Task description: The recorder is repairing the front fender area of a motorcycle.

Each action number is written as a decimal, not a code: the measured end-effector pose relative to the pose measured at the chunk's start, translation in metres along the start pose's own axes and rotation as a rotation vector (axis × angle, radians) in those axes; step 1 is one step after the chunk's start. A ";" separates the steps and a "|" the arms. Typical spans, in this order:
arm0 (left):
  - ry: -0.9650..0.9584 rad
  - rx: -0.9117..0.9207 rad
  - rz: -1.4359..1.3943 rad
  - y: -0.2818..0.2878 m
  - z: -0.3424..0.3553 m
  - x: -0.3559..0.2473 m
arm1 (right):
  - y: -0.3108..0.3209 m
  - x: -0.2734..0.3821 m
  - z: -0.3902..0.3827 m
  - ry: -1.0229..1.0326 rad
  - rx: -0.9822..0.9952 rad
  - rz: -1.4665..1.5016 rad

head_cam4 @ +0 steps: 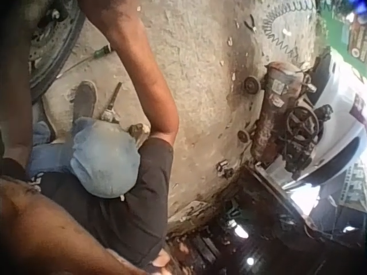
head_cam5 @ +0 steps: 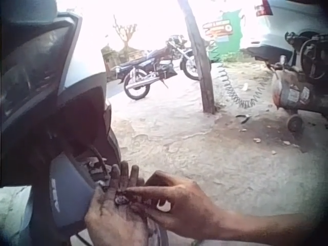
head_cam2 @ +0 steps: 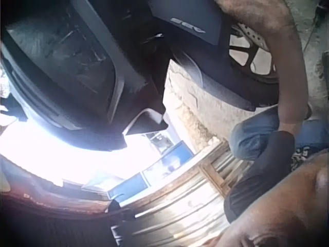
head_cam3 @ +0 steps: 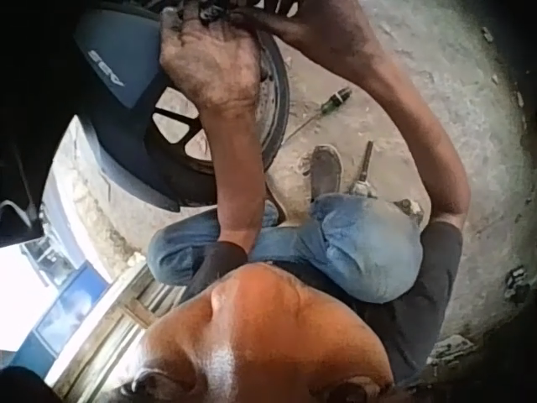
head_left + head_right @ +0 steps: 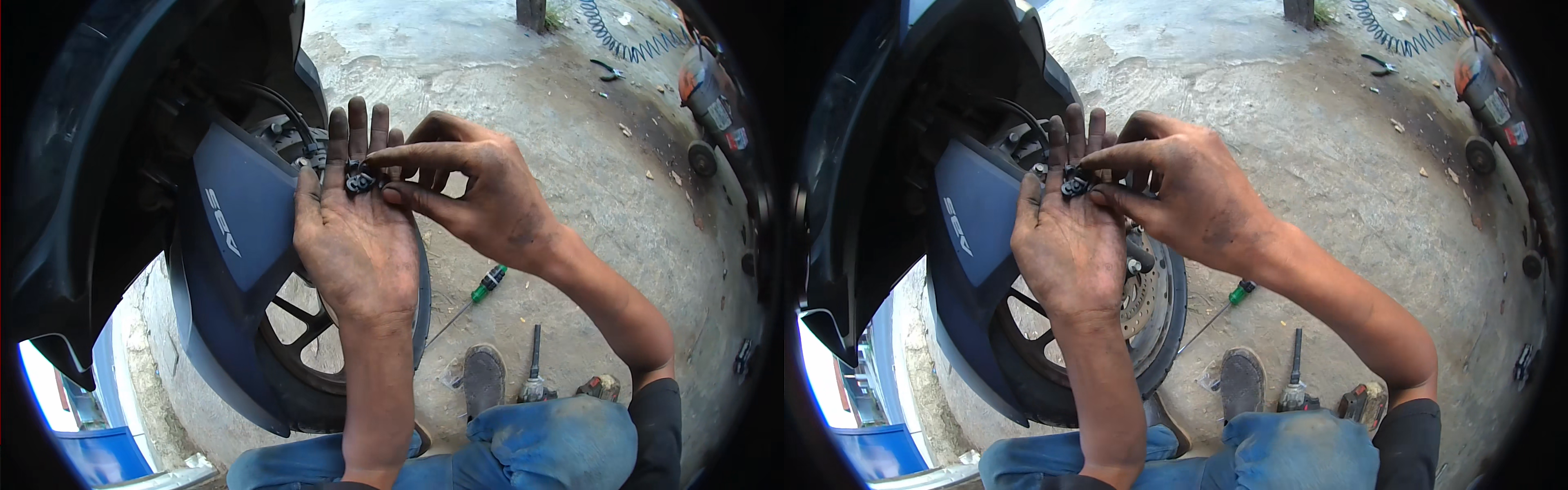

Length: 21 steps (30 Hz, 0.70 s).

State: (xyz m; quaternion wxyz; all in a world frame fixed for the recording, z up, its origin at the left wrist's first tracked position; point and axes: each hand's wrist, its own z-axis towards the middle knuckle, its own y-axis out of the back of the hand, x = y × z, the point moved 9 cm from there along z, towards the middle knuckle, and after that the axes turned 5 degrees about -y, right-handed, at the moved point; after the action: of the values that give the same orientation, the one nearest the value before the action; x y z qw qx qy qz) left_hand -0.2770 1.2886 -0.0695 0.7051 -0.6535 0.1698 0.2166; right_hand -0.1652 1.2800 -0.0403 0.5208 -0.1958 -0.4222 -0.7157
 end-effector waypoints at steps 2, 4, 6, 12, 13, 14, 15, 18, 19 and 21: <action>0.004 0.019 -0.034 0.004 -0.002 0.001 | -0.004 -0.009 -0.002 -0.114 0.032 0.134; -0.008 0.039 -0.076 0.007 -0.003 0.006 | -0.002 -0.014 -0.010 -0.121 0.005 0.146; 0.004 0.048 -0.089 0.011 -0.002 0.012 | -0.001 -0.018 -0.021 -0.129 -0.027 0.149; 0.046 0.102 -0.181 0.008 -0.003 0.022 | 0.006 -0.025 -0.045 -0.222 -0.160 0.243; 0.047 0.102 -0.185 0.009 -0.003 0.021 | 0.004 -0.026 -0.046 -0.237 -0.164 0.243; 0.054 0.097 -0.164 0.011 -0.002 0.020 | 0.003 -0.025 -0.044 -0.236 -0.163 0.241; 0.061 0.091 -0.140 0.013 -0.002 0.018 | 0.002 -0.023 -0.042 -0.217 -0.183 0.203; 0.031 0.100 -0.133 0.019 0.000 0.012 | 0.000 -0.013 -0.031 -0.124 -0.201 0.116; 0.027 0.101 -0.132 0.019 0.000 0.010 | -0.001 -0.006 -0.027 -0.052 -0.202 0.061; 0.034 0.108 -0.127 0.019 0.000 0.009 | -0.007 -0.005 -0.022 -0.047 -0.202 0.056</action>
State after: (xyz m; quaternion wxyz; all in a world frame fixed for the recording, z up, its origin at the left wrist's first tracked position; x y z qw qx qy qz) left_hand -0.2793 1.2900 -0.0904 0.7485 -0.6277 0.1517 0.1509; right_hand -0.1657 1.2661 -0.0588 0.5081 -0.2757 -0.3543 -0.7351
